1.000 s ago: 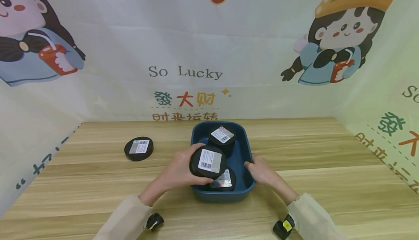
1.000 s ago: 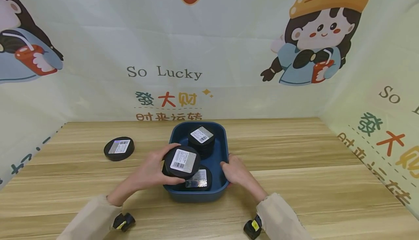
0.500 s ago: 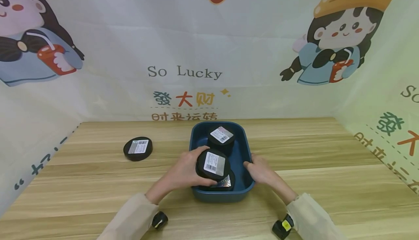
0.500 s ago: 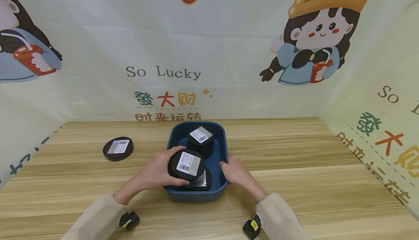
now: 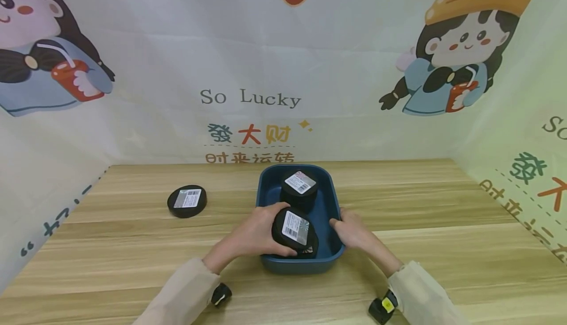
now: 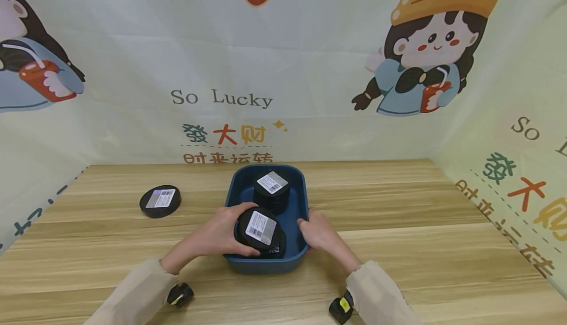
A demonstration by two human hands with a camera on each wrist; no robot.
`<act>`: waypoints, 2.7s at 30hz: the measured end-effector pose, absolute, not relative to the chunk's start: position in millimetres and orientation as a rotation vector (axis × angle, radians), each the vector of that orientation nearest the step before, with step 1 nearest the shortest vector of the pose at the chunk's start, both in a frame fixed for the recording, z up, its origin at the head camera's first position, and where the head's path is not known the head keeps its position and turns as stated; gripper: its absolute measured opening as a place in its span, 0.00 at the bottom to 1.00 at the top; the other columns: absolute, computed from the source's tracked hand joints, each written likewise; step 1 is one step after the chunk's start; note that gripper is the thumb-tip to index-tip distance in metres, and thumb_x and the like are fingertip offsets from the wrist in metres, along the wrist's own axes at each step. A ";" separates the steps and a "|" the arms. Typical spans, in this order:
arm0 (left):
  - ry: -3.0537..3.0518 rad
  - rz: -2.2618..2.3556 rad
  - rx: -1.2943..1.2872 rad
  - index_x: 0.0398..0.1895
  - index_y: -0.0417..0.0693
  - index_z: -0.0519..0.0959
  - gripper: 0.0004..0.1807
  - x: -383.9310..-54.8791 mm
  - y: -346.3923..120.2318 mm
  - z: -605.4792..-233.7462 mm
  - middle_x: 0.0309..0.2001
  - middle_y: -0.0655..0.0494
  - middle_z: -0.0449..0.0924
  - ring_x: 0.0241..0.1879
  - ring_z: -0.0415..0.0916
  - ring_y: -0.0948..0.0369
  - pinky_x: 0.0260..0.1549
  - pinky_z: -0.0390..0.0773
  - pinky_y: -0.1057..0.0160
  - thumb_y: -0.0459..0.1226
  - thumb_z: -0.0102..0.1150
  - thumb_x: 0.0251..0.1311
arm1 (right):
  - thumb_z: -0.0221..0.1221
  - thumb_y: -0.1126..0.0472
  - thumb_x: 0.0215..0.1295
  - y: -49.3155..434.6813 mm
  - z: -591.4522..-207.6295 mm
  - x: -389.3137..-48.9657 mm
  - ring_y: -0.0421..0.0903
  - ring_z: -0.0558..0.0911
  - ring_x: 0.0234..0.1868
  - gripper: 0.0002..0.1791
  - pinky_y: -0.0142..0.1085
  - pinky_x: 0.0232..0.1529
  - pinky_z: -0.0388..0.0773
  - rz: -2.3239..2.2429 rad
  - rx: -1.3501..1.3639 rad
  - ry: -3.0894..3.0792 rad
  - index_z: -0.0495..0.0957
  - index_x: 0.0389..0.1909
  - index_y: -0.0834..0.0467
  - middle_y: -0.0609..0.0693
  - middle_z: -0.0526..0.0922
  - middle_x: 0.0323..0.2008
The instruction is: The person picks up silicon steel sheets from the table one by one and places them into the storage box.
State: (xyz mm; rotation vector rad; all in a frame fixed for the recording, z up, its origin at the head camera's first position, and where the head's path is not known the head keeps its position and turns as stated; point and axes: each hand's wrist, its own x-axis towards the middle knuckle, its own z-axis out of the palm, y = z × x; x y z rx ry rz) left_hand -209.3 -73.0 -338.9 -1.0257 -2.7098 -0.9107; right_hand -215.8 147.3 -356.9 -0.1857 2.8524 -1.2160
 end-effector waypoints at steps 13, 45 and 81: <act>-2.797 -0.884 -1.027 0.52 0.36 0.67 0.43 -209.2 -68.1 -336.7 0.43 0.48 0.76 0.39 0.73 0.58 0.40 0.73 0.59 0.48 0.73 0.30 | 0.45 0.66 0.56 147.5 -355.7 -215.2 0.51 0.78 0.22 0.13 0.37 0.17 0.74 -1.235 -0.165 2.822 0.69 0.36 0.73 0.60 0.75 0.25; -2.910 -0.731 -1.141 0.55 0.31 0.64 0.43 -211.3 -58.3 -335.0 0.47 0.43 0.72 0.46 0.70 0.52 0.45 0.70 0.54 0.41 0.72 0.33 | 0.46 0.66 0.55 146.4 -357.6 -216.4 0.49 0.77 0.19 0.12 0.36 0.16 0.73 -1.226 -0.165 2.857 0.70 0.34 0.72 0.59 0.75 0.23; -3.065 -0.509 -1.021 0.56 0.31 0.62 0.44 -207.8 -48.8 -332.2 0.47 0.42 0.70 0.46 0.68 0.51 0.45 0.70 0.54 0.38 0.73 0.33 | 0.45 0.66 0.56 146.3 -356.6 -215.9 0.48 0.77 0.18 0.13 0.36 0.15 0.73 -1.249 -0.153 2.831 0.71 0.36 0.72 0.58 0.76 0.23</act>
